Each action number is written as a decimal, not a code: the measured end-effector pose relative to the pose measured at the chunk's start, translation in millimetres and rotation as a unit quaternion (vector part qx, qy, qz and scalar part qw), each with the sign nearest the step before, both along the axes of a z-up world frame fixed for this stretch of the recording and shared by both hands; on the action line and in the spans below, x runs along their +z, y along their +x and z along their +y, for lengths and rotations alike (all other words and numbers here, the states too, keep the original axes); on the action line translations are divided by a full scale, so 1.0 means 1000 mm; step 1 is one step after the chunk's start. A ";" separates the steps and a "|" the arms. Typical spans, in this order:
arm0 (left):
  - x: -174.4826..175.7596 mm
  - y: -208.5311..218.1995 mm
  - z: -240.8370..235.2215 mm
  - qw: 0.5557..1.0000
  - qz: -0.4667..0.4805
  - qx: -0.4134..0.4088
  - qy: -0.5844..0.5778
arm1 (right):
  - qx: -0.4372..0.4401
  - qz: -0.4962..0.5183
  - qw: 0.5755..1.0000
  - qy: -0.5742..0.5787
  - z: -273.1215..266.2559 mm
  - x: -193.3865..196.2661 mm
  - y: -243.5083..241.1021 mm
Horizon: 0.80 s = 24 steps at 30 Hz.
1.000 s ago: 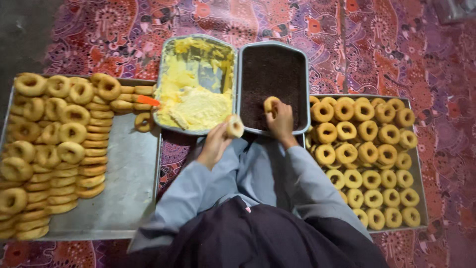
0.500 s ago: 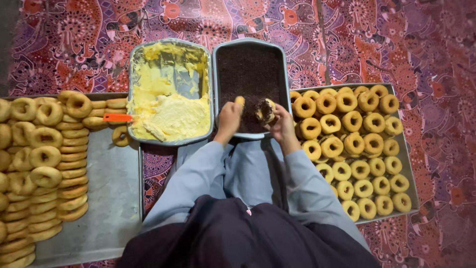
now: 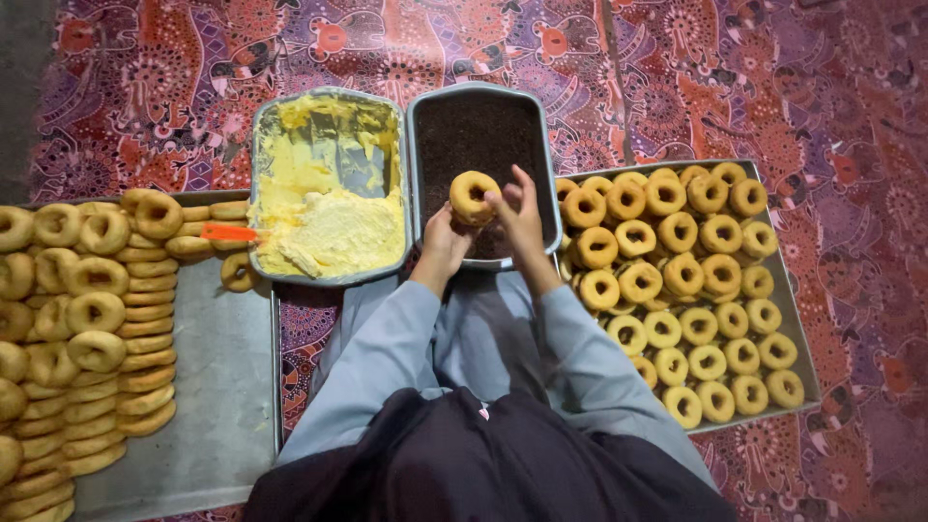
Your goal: The person fills ring-shaped donuts with a yellow paste using a small orange spatula, then rolls them in a dark granular topping. The filled donuts are placed on a metal tray to the right.
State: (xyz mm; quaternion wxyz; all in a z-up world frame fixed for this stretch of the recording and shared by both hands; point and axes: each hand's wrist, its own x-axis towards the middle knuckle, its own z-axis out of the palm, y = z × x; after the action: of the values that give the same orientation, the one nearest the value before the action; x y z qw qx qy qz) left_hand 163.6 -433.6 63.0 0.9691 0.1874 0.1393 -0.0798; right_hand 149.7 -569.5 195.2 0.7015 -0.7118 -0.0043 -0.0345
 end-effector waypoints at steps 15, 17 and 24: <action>0.109 -0.079 0.025 0.540 -0.149 0.093 0.823 | -0.334 0.019 0.875 0.350 -0.421 -0.086 -0.060; 0.112 -0.098 0.039 0.563 -0.133 0.094 0.810 | -0.378 -0.012 0.861 0.341 -0.463 -0.082 -0.069; 0.115 -0.166 0.092 0.644 0.027 0.173 0.745 | -0.388 0.086 0.837 0.377 -0.496 -0.099 -0.055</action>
State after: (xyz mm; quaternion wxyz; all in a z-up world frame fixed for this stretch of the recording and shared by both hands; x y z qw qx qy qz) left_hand -2.2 -341.5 177.8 0.4945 0.8162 0.2078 0.2145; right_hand 95.1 -1065.8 96.4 0.8422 -0.3363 0.3457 -0.2409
